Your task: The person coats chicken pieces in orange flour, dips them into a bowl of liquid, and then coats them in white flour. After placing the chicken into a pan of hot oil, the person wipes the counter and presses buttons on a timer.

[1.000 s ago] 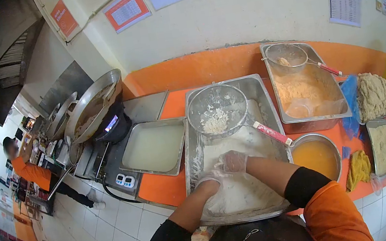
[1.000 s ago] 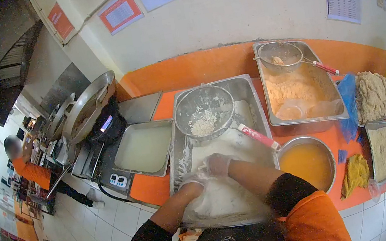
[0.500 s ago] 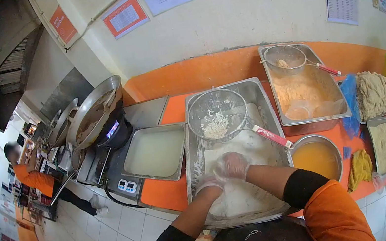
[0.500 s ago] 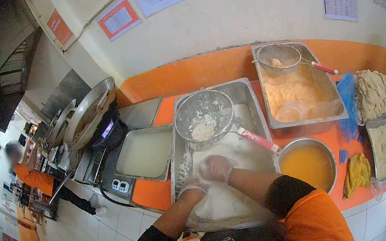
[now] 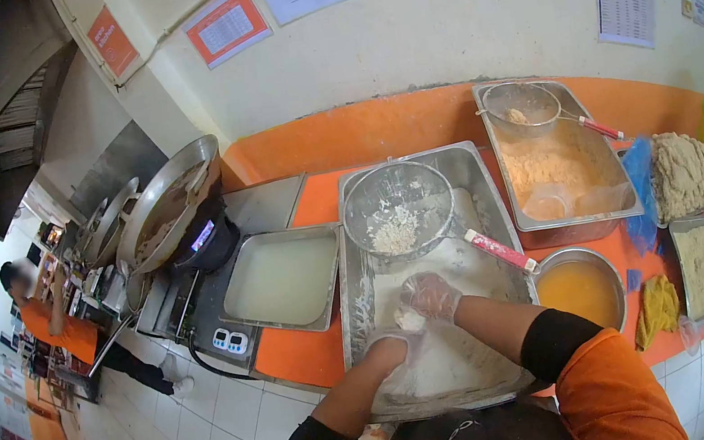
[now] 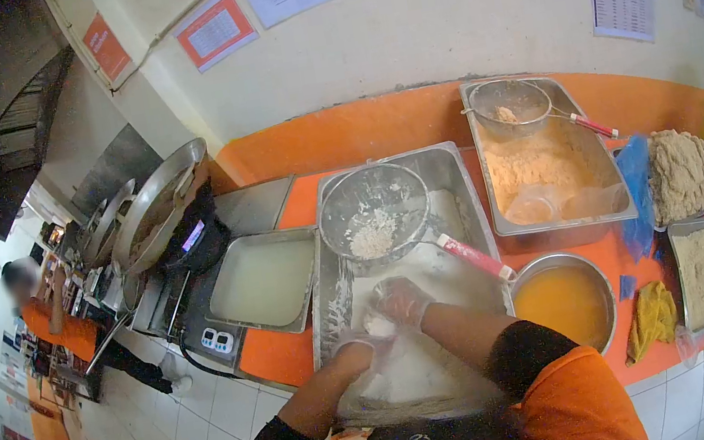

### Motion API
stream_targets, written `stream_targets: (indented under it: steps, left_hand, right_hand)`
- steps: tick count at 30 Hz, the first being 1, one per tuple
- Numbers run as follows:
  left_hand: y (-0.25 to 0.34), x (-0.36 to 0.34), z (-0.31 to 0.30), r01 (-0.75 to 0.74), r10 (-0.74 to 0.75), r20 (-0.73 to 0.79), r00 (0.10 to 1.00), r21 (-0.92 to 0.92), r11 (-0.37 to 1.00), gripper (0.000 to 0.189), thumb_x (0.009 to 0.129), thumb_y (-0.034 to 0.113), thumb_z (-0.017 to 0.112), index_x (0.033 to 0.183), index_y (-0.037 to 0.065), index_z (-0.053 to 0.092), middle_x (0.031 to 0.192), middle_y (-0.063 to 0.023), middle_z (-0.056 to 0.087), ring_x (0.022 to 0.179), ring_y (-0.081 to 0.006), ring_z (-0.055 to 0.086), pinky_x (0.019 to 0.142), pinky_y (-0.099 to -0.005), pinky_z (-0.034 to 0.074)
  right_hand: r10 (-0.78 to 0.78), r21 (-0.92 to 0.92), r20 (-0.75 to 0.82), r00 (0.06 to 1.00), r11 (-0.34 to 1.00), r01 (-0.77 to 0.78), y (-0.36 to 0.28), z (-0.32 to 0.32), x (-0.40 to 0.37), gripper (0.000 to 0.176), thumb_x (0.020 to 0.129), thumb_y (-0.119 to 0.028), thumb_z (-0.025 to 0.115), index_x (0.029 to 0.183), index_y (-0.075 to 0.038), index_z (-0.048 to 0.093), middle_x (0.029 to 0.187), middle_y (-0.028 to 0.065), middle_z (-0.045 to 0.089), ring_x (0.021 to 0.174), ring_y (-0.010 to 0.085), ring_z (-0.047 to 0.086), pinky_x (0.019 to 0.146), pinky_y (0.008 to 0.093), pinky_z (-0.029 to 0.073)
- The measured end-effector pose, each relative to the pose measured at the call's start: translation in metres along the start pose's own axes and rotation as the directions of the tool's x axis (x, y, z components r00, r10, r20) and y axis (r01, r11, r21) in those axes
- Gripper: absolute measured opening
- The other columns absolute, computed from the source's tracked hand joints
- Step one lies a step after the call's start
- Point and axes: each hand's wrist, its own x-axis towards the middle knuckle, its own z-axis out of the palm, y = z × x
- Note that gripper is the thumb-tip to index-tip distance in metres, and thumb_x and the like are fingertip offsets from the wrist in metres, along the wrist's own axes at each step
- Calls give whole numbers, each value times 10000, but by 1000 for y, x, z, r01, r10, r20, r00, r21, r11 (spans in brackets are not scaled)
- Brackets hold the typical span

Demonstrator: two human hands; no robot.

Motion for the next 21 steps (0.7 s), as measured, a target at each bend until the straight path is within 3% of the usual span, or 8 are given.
stream_targets:
  steps: [4,5,6,8,11,14,17,21]
  left_hand:
    - [-4,-1,-1,-31,27,-56,998,-76,997,413,744,367,471,950,17,544,955,-184,543,891,-320,516,754,-381,401]
    - [4,-5,-4,-35,47,-98,994,125,992,378,760,343,441,919,21,560,949,-185,545,863,-326,526,753,-386,405]
    - [11,-7,-8,-29,77,-134,988,323,946,354,775,318,411,887,26,576,942,-186,547,835,-333,536,752,-391,408]
    - [5,3,-8,24,10,-116,993,290,957,335,773,300,405,907,42,573,939,-184,548,837,-330,537,753,-391,409]
    - [5,5,-11,85,-29,-181,983,310,947,313,767,272,398,927,62,567,921,-174,556,831,-323,541,741,-391,413]
    - [30,-20,-35,140,-80,-240,968,244,960,348,735,334,444,929,71,564,914,-179,555,852,-322,530,734,-379,418]
    - [23,-18,-32,144,-92,-271,958,178,974,397,703,408,494,913,79,568,905,-187,553,869,-320,520,736,-364,422]
    - [5,-4,-19,102,-42,-356,933,150,983,374,697,388,503,894,76,569,891,-165,560,845,-300,530,731,-366,425]
  right_hand:
    - [-158,109,-73,985,980,166,0,8,3,392,808,-373,364,876,-38,556,809,182,569,741,321,554,669,390,435]
    - [-159,107,-72,985,980,166,2,10,4,392,808,-373,364,876,-38,556,809,182,569,741,321,554,669,390,435]
    - [-91,-13,12,996,996,91,-4,5,2,374,817,-349,350,895,-40,544,818,196,565,750,331,552,675,403,432]
    - [-11,-136,86,996,990,22,-1,7,3,357,826,-326,336,913,-41,532,827,211,561,760,341,549,680,416,429]
    - [-55,-53,12,998,997,56,41,32,16,354,790,-303,389,914,1,522,861,205,550,783,336,534,678,425,400]
    - [-26,-301,-163,986,953,-24,61,46,19,345,777,-266,416,964,15,491,870,190,546,788,340,532,673,435,404]
    - [196,-397,-158,968,885,-244,44,36,7,455,772,-417,388,940,-11,508,816,185,563,714,325,553,613,429,422]
    - [-446,-510,-106,888,791,337,25,99,-25,650,614,-585,509,891,3,514,767,155,535,664,286,509,616,449,394]
